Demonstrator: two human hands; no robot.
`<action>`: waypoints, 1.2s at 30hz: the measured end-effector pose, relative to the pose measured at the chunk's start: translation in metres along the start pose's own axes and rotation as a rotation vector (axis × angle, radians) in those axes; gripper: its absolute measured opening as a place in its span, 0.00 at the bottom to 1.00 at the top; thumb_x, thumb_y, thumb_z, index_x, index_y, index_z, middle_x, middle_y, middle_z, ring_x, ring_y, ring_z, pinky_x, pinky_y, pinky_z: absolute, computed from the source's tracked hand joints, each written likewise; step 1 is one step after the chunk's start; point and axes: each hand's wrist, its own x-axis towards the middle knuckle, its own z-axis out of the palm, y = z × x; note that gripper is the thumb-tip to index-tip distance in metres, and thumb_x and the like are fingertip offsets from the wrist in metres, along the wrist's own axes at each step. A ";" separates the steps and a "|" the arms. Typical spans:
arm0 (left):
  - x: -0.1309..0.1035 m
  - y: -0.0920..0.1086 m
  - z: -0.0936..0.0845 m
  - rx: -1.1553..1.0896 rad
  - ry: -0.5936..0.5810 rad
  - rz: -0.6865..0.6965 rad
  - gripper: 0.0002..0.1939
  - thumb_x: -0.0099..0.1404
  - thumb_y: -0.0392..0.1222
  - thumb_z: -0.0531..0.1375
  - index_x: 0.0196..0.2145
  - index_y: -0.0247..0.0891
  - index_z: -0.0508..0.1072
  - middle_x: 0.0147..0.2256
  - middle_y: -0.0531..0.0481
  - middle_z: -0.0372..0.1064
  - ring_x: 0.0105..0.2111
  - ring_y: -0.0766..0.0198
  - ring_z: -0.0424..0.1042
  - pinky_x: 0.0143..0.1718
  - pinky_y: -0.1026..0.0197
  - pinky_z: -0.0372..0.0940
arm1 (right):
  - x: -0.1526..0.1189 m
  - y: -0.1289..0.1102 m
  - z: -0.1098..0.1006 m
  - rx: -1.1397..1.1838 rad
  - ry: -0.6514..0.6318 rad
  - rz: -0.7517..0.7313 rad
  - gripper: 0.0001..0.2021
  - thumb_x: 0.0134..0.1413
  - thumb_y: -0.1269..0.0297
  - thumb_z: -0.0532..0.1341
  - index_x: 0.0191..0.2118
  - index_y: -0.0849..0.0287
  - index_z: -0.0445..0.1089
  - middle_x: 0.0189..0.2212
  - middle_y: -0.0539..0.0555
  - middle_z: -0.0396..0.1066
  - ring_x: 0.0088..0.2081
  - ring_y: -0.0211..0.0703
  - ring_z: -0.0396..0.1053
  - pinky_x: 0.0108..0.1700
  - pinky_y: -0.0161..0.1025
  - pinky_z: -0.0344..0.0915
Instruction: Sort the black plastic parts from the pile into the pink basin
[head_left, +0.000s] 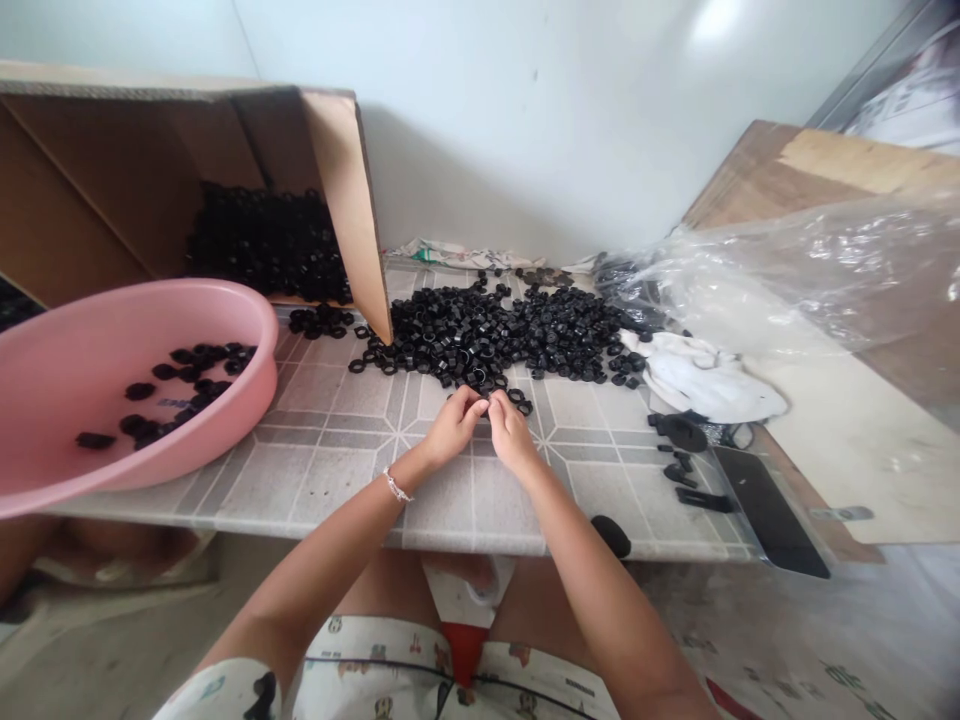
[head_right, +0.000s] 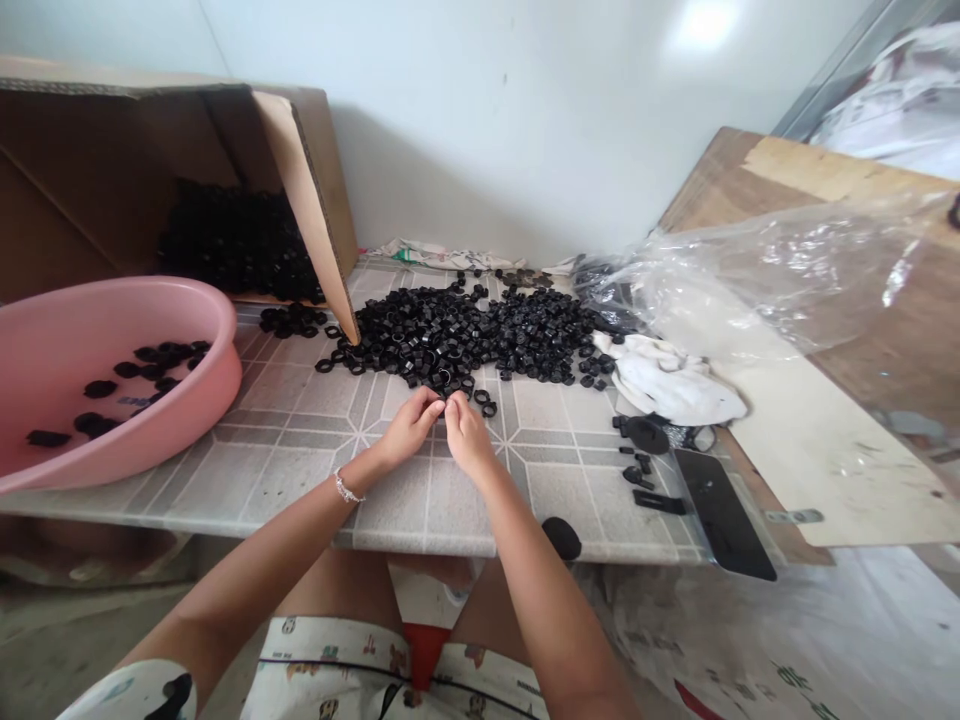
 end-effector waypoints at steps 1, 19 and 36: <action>-0.001 -0.001 0.002 0.020 0.030 0.032 0.16 0.65 0.54 0.52 0.31 0.38 0.61 0.28 0.52 0.61 0.30 0.64 0.61 0.35 0.60 0.59 | 0.001 0.000 0.000 0.046 0.003 0.011 0.14 0.63 0.55 0.41 0.30 0.53 0.56 0.24 0.49 0.62 0.29 0.42 0.62 0.33 0.38 0.57; 0.001 0.010 -0.003 -0.580 -0.106 -0.249 0.19 0.60 0.57 0.59 0.33 0.37 0.62 0.29 0.53 0.64 0.31 0.68 0.66 0.36 0.62 0.62 | 0.004 -0.001 -0.001 0.394 -0.100 0.076 0.15 0.60 0.47 0.49 0.32 0.54 0.59 0.26 0.48 0.60 0.30 0.41 0.61 0.34 0.38 0.60; 0.002 0.000 -0.002 -0.142 -0.025 0.038 0.19 0.63 0.59 0.55 0.36 0.39 0.60 0.33 0.48 0.65 0.35 0.62 0.65 0.39 0.57 0.63 | 0.005 -0.006 0.003 0.324 -0.043 0.062 0.22 0.58 0.39 0.45 0.29 0.54 0.59 0.27 0.51 0.63 0.32 0.43 0.63 0.35 0.41 0.64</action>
